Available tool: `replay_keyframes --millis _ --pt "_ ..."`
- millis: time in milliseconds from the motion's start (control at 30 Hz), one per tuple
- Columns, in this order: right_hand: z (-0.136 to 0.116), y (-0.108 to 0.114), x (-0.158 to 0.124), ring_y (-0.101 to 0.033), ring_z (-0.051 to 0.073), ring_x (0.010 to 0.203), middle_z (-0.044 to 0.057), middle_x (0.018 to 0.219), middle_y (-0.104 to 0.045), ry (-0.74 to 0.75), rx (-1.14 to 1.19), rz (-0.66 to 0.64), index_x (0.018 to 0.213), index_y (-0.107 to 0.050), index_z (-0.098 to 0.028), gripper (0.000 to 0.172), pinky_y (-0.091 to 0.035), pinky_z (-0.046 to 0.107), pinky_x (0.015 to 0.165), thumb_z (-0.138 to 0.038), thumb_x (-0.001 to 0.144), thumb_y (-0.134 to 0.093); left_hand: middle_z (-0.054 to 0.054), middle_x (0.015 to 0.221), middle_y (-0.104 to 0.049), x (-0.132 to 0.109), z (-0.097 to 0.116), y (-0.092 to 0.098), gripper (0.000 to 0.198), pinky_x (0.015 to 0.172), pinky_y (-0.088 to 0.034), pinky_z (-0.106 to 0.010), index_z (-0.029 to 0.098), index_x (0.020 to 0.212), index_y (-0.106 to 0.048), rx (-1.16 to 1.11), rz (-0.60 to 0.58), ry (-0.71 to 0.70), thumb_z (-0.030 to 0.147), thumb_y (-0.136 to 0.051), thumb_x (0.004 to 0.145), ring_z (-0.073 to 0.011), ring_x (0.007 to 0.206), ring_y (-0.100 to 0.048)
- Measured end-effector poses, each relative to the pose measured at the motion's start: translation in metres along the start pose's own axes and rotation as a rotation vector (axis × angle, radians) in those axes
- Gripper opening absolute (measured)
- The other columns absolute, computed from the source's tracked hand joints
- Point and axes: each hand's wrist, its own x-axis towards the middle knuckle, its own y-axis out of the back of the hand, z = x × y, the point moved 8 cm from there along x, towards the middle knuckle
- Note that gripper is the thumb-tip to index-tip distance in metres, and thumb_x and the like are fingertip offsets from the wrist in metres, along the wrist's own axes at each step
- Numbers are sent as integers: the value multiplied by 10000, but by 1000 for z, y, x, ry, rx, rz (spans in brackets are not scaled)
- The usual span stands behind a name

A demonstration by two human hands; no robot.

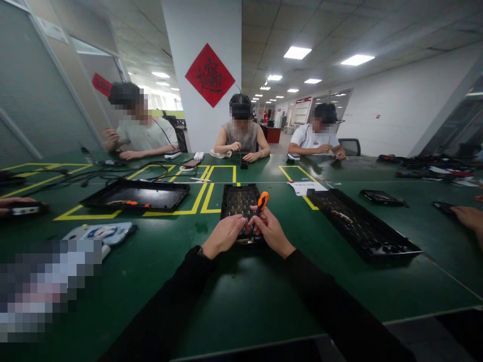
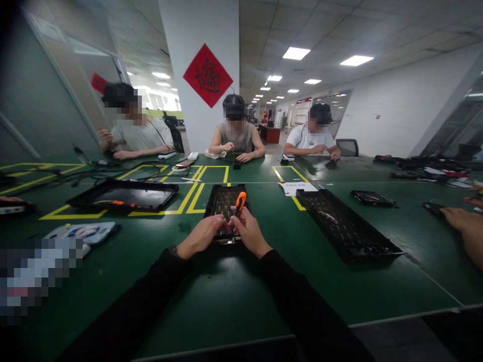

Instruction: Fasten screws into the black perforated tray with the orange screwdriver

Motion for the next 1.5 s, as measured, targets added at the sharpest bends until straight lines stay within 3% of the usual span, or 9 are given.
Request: replay_keyframes --millis 300,1267,1500 --pt "-2 2 -1 -499 81 531 -7 712 -569 38 -64 41 1183 -440 -185 360 -443 222 524 -365 871 -437 -39 812 -590 -1 1 1 589 725 -379 -249 167 777 -644 -16 5 24 415 -130 922 -146 779 -528" --pt "-4 -1 -2 -486 87 544 -12 705 -552 58 -64 -10 1141 -445 -186 310 -427 228 544 -354 883 -416 -44 822 -593 -1 0 1 567 752 -395 -262 167 774 -611 4 -3 23 428 -130 918 -153 793 -528" --pt "-14 -5 -7 -484 97 585 -5 727 -550 102 -183 -46 1263 -384 -175 379 -428 241 583 -303 907 -371 -46 796 -576 0 -2 0 568 744 -395 -266 161 753 -595 29 7 28 436 -126 916 -155 777 -525"
